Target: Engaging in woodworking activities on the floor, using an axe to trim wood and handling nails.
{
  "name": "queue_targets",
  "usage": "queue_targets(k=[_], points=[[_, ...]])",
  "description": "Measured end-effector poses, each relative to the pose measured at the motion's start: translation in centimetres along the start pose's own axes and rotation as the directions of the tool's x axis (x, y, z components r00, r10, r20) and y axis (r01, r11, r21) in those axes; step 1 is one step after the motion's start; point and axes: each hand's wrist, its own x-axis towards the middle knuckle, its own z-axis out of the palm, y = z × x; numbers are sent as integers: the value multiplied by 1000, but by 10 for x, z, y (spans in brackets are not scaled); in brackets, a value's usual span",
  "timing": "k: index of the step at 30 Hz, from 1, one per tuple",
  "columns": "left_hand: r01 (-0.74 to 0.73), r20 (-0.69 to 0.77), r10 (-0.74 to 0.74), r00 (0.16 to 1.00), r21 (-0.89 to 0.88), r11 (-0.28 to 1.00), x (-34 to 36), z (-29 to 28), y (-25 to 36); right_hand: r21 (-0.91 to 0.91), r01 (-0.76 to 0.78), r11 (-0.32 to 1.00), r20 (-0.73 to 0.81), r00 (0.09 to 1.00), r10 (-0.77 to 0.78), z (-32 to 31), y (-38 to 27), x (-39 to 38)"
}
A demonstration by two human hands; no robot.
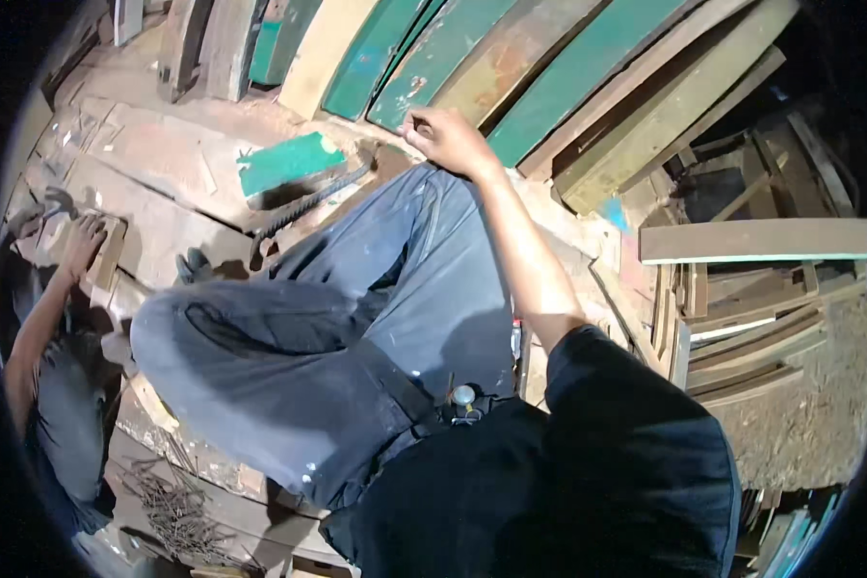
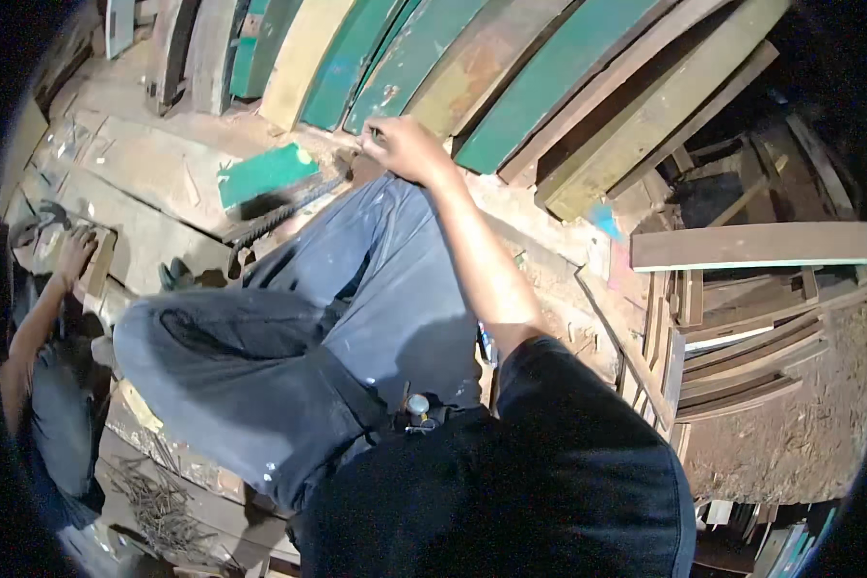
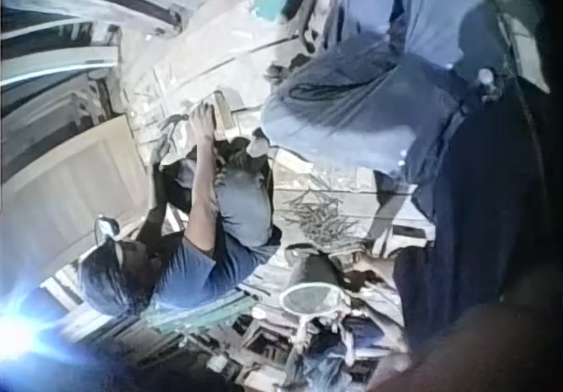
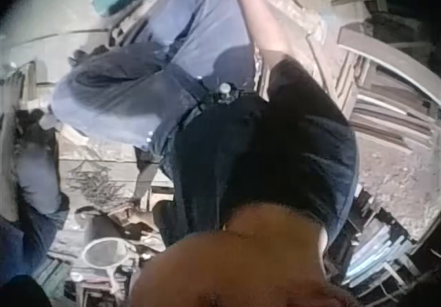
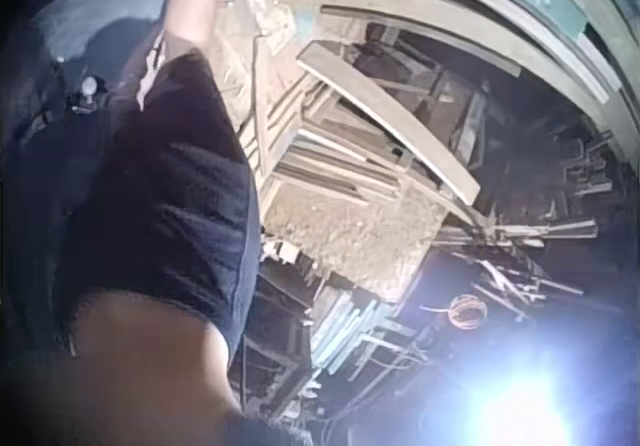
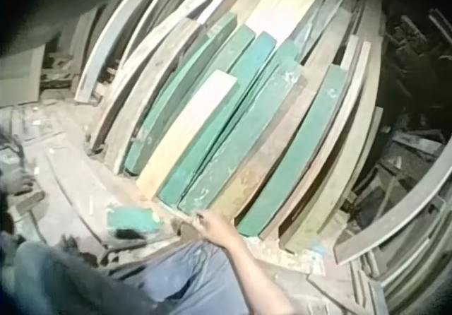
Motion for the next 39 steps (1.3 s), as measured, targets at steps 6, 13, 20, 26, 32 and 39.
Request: queue_targets(k=[6, 13, 20, 26, 32, 39], points=[[90, -99, -84, 992, 58, 994, 21, -14, -17, -194, -39, 980, 132, 989, 65, 4, 11, 6], [-9, 81, 21, 996, -144, 990, 17, -33, -54, -197, -64, 978, 167, 981, 98, 8, -5, 9], [-40, -123, -61, 991, -685, 727, 2, -37, -34, 126, 215, 968, 405, 880, -248, 32, -50, 17], [137, 282, 95, 955, -701, 700, -9, -35, -58, 277, 296, 914, 394, 833, -389, 72, -57, 5], [-36, -35, 16, 999, -697, 716, -5, -58, -88, 225, 196, 955, 539, 791, -289, 77, -66, 4], [-427, 158, 459, 874, -202, 882, -74, -49, -4, 308, 225, 924, 473, 806, -354, 77, -76, 6]])
